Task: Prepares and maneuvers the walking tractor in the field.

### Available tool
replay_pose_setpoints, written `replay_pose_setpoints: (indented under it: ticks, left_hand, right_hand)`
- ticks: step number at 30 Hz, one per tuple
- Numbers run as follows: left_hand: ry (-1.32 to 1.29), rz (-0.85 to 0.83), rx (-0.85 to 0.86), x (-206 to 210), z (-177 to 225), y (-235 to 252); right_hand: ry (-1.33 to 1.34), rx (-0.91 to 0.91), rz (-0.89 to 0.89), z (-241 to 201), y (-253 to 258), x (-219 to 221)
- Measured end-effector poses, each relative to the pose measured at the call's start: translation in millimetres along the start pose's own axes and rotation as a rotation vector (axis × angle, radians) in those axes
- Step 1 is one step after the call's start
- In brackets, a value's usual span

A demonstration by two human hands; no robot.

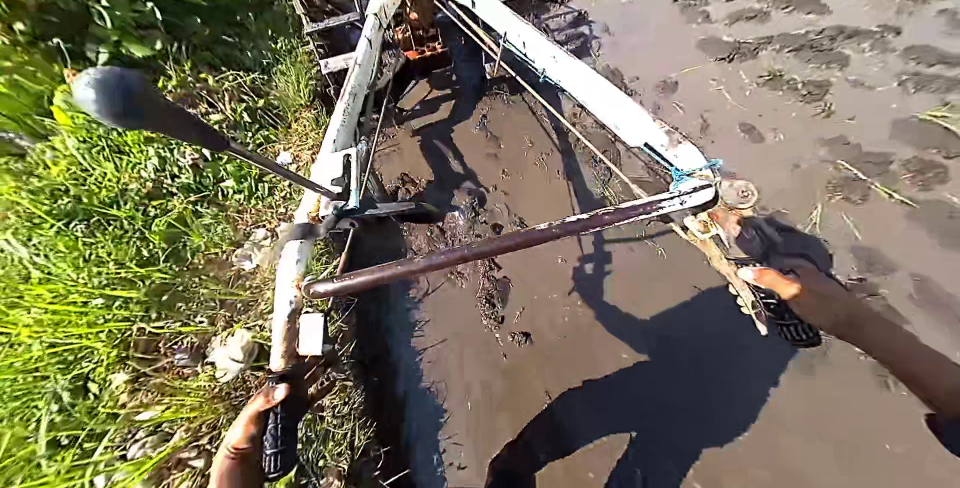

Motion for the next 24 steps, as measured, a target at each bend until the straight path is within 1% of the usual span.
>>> replay_pose_setpoints:
  ticks: [1,2,4,5,6,7,8,10,11,14,18,22,24]
  left_hand:
    - [0.02,-0.019,-0.022,-24,14,16]
    - [0.078,0.001,-0.041,-48,31,29]
    - [0.278,0.132,-0.075,-90,64,45]
    - [0.395,0.226,-0.09,-102,80,52]
    - [0.495,0.303,-0.123,-105,95,61]
    - [0.552,0.361,-0.172,-103,104,74]
    - [0.542,0.37,-0.209,-97,110,88]
    - [0.489,0.321,-0.182,-65,124,111]
    - [0.463,0.307,-0.166,-49,133,122]
    - [0.456,0.346,-0.143,-23,160,166]
    - [0.479,0.382,-0.104,-13,193,232]
    - [0.544,0.455,-0.072,6,248,294]
    - [0.627,0.52,-0.073,16,269,323]
  right_hand:
    - [0.047,-0.004,-0.044,-15,0,22]
    - [0.141,0.016,-0.071,-29,-1,45]
    - [0.377,0.128,-0.125,-56,0,92]
    - [0.462,0.181,-0.147,-68,4,115]
    - [0.511,0.221,-0.143,-74,13,135]
    - [0.524,0.241,-0.103,-74,25,147]
    - [0.508,0.235,-0.045,-71,40,150]
    - [0.414,0.167,0.049,-82,81,134]
    - [0.366,0.137,0.067,-91,101,124]
    - [0.274,0.113,0.033,-117,152,106]
    - [0.297,0.087,0.002,-134,223,104]
    - [0.316,0.078,0.008,-172,300,94]
    - [0.314,0.09,0.001,-181,337,90]
Point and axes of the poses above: each hand's wrist, its own y-axis towards the middle knuckle, its own x-axis out of the palm, z = x × y, the point moved 1 cm from there along y, towards the middle knuckle, and after that the axes turned 10 degrees about -x, right-handed, at the moved point
